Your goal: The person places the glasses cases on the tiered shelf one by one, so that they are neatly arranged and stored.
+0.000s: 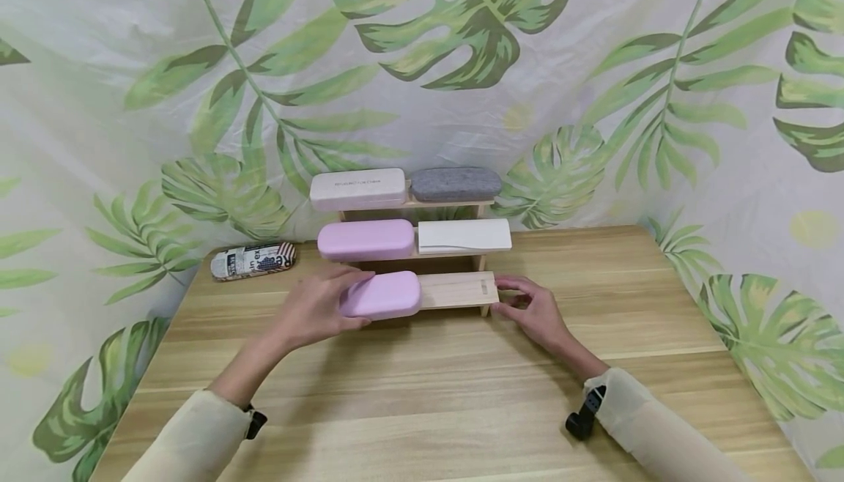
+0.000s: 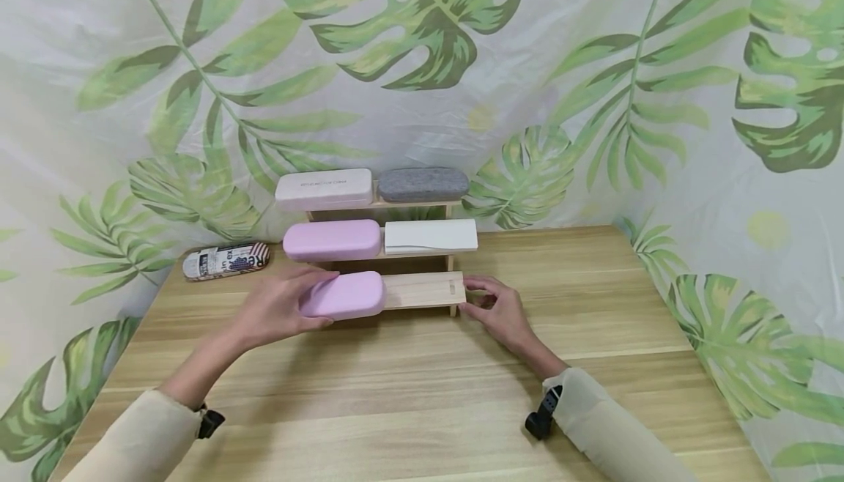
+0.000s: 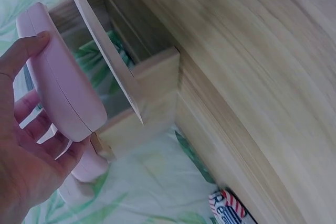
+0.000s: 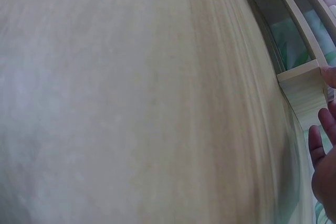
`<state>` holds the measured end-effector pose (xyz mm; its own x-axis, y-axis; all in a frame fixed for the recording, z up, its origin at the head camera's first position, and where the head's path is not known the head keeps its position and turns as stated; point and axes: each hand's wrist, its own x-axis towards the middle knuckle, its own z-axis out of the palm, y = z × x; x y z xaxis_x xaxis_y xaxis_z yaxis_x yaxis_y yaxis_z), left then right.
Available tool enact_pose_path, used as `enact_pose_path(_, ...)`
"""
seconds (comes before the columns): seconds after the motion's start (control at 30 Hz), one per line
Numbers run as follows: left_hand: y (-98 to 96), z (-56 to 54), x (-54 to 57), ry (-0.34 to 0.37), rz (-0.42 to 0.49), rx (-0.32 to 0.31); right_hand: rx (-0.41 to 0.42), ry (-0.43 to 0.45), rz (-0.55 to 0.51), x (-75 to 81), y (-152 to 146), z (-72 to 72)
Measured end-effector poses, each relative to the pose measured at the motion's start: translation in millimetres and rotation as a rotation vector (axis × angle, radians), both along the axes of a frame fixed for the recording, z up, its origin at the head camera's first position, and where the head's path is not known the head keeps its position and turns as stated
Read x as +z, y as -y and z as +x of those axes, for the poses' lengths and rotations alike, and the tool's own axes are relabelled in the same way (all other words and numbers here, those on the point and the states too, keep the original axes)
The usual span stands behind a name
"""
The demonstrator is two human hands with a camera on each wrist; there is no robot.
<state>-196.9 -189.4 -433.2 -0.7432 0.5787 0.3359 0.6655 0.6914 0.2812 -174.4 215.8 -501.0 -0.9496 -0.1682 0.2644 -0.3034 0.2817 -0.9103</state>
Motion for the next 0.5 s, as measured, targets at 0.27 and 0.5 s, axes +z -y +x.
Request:
enact_pose_path(0.27,-23.0,0.2,0.0,0.002,-0.037,0.001,-0.006,-0.022,0.0,-0.1,2,-1.4)
enact_pose_path(0.5,-40.4,0.3,0.2,0.008,-0.085,0.029,0.008,-0.047,0.0,-2.3,1,-3.8)
